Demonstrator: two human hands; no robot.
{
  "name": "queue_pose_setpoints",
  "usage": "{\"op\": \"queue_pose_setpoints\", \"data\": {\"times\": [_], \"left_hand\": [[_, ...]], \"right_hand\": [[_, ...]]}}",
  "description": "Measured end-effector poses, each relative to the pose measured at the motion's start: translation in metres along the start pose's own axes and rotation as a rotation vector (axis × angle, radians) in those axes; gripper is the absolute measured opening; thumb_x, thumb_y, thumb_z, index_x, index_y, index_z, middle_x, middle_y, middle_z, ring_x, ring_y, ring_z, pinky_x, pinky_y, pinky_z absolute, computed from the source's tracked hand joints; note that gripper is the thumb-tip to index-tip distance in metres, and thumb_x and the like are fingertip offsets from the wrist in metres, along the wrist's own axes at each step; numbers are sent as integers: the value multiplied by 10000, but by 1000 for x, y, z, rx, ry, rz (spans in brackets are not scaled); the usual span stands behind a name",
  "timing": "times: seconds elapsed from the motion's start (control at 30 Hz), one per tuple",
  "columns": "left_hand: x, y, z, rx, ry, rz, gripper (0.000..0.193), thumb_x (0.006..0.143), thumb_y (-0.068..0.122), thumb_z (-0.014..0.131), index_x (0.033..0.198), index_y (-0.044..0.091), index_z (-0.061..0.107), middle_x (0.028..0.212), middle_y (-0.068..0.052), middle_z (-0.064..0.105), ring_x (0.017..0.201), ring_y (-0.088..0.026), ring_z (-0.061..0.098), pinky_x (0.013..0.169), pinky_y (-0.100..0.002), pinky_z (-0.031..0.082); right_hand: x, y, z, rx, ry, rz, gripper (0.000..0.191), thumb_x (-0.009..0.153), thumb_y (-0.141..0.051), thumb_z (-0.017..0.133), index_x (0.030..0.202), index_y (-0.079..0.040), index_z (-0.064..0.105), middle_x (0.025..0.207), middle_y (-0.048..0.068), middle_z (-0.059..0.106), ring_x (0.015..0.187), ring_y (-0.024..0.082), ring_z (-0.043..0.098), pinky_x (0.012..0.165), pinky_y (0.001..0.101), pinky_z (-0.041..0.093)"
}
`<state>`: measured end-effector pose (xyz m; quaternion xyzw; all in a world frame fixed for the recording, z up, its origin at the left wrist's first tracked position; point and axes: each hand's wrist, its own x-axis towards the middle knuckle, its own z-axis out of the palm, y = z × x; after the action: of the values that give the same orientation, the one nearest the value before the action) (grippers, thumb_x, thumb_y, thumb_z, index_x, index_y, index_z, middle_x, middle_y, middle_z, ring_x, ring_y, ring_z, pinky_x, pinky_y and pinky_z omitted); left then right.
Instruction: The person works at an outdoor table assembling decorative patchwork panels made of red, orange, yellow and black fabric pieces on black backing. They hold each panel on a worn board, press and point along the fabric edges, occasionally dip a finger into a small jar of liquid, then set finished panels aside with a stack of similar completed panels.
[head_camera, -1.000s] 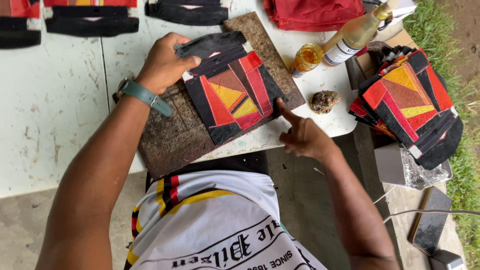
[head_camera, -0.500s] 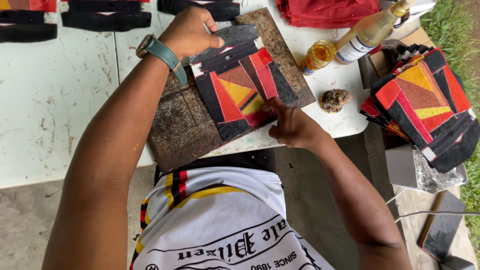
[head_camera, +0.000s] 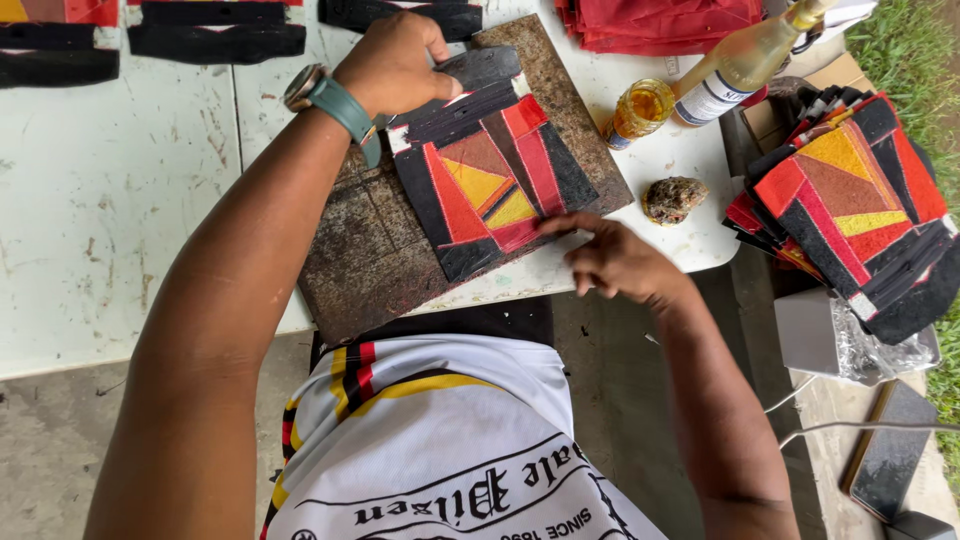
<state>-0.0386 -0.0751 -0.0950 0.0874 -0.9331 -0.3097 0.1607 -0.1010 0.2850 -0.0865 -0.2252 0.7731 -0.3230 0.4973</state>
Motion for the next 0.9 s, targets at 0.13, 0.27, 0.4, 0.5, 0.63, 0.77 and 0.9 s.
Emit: {"op": "queue_pose_setpoints", "data": {"times": [0.13, 0.27, 0.4, 0.5, 0.63, 0.77, 0.9], "left_hand": [[-3, -1, 1, 13, 1, -24, 460, 740, 318, 938, 1028, 7, 758, 994, -221, 740, 908, -340, 730, 827, -421, 572], [-5, -1, 2, -23, -49, -106, 431, 759, 297, 903, 1050, 18, 748, 976, -198, 751, 893, -311, 746, 824, -404, 580], [-6, -2, 0, -22, -13, -73, 424, 751, 286, 913, 1048, 25, 760, 970, -200, 747, 885, -315, 739, 819, -403, 573], [-6, -4, 2, -34, -13, -38, 417, 766, 278, 903, 1052, 15, 751, 964, -195, 750, 881, -310, 742, 809, -405, 576], [-4, -6, 7, -9, -8, -6, 407, 767, 283, 913, 1027, 11, 758, 965, -200, 749, 883, -315, 741, 815, -410, 574], [-4, -9, 8, 30, -38, -22, 373, 784, 259, 911, 1042, 35, 760, 957, -195, 751, 884, -322, 739, 807, -423, 568], [-5, -11, 7, 47, -31, -21, 375, 762, 197, 910, 1075, 54, 763, 956, -203, 743, 894, -341, 730, 795, -441, 563]], "right_hand": [[7, -9, -24, -243, 83, -80, 468, 832, -15, 598, 1279, -141, 651, 633, 85, 663, 542, 138, 601, 448, 308, 429], [16, -21, 2, -1014, 304, -133, 259, 1007, -127, 500, 1249, -117, 593, 706, 139, 693, 618, 282, 713, 497, 412, 526], [17, -13, 43, -1398, 458, -36, 247, 1080, -171, 423, 1269, -61, 537, 741, 127, 709, 645, 305, 725, 505, 444, 555], [-6, -5, 75, -1463, 495, -210, 612, 964, -137, 491, 1547, 7, 377, 686, 107, 707, 530, 271, 701, 422, 418, 554], [-24, -10, 83, -957, 87, -261, 772, 934, -164, 543, 1642, -176, 235, 622, 94, 719, 506, 205, 633, 543, 373, 549], [-19, -14, 17, -173, -206, -105, 909, 830, -35, 588, 1621, -322, 244, 618, 71, 704, 433, 107, 482, 516, 257, 519], [-17, -7, -21, -126, 61, 123, 894, 867, -36, 549, 1626, -399, 246, 610, 61, 633, 441, 105, 435, 452, 275, 388]]}}
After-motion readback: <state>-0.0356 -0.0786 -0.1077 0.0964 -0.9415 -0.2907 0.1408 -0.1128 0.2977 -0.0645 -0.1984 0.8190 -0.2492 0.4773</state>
